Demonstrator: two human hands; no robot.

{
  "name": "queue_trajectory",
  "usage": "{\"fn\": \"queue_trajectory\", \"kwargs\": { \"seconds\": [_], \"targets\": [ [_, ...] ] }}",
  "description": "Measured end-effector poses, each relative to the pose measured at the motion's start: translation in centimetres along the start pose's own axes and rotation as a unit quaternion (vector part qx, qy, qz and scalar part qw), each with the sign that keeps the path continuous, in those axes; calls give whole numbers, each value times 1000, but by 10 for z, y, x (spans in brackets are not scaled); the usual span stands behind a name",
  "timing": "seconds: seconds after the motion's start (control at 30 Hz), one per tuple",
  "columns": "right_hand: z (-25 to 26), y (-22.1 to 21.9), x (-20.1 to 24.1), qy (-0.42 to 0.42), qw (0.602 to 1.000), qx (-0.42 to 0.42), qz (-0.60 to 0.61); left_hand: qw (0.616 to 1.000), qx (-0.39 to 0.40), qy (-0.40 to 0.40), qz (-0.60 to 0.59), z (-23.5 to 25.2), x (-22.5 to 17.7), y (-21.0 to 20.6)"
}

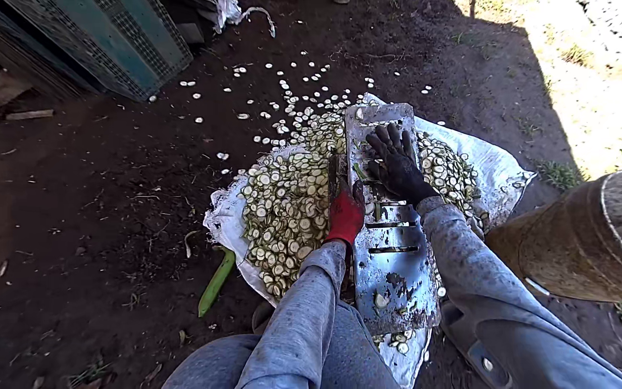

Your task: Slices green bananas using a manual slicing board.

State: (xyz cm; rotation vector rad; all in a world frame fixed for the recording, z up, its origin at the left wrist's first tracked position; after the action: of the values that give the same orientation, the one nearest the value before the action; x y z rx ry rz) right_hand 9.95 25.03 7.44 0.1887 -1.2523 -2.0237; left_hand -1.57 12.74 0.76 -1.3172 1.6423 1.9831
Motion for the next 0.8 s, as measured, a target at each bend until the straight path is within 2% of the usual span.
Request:
{"fn": "queue_trajectory", "kwargs": {
  "seconds": [0.1, 0.2, 0.33, 0.4, 0.47, 0.53, 0.6, 0.63, 0.7, 0.73, 0.8],
  "targets": [
    [-23, 14, 9, -49, 998, -34, -11, 1000, -13, -3, 4, -1, -1, -1],
    [-52, 28, 34, -67, 997, -25, -3, 1000, -19, -4, 10, 5, -1, -3],
    [-23, 11, 5, -104, 993, -29, -48, 999, 15, 13, 41, 6, -4, 3],
    [-27, 17, -3, -131, 989, -55, -31, 995, 68, 2, 75, 8, -12, -3],
    [-38, 27, 8, -134, 985, -108, 8, 982, 147, -39, 116, 9, -17, 7],
    [-68, 41, 35, -115, 989, -85, 26, 953, 230, -112, 160, 14, -22, 25],
    [-100, 43, 47, -95, 992, -79, 17, 932, 274, -164, 172, 18, -22, 64],
    [-113, 41, 48, -89, 992, -86, 6, 932, 267, -171, 173, 23, -13, 89],
    [-115, 40, 37, -105, 990, -87, -29, 947, 196, -175, 185, 46, 25, 140],
    [-106, 41, 26, -132, 987, -82, -45, 957, 146, -161, 193, 57, 58, 163],
    [-79, 51, 4, -203, 972, -115, -37, 967, 50, -95, 232, 62, 150, 200]
  ]
}}
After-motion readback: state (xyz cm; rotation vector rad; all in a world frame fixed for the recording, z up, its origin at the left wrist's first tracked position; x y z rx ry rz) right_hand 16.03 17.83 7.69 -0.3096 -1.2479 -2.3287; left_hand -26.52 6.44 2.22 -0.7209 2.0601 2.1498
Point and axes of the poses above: each hand's wrist, its own z-axis towards the middle knuckle, its own y-axis out of the back of the hand, x = y × z, the point moved 9 cm from there along z, towards the middle knuckle, and after that the axes turned 15 degrees about -x, right-handed, at the moved point
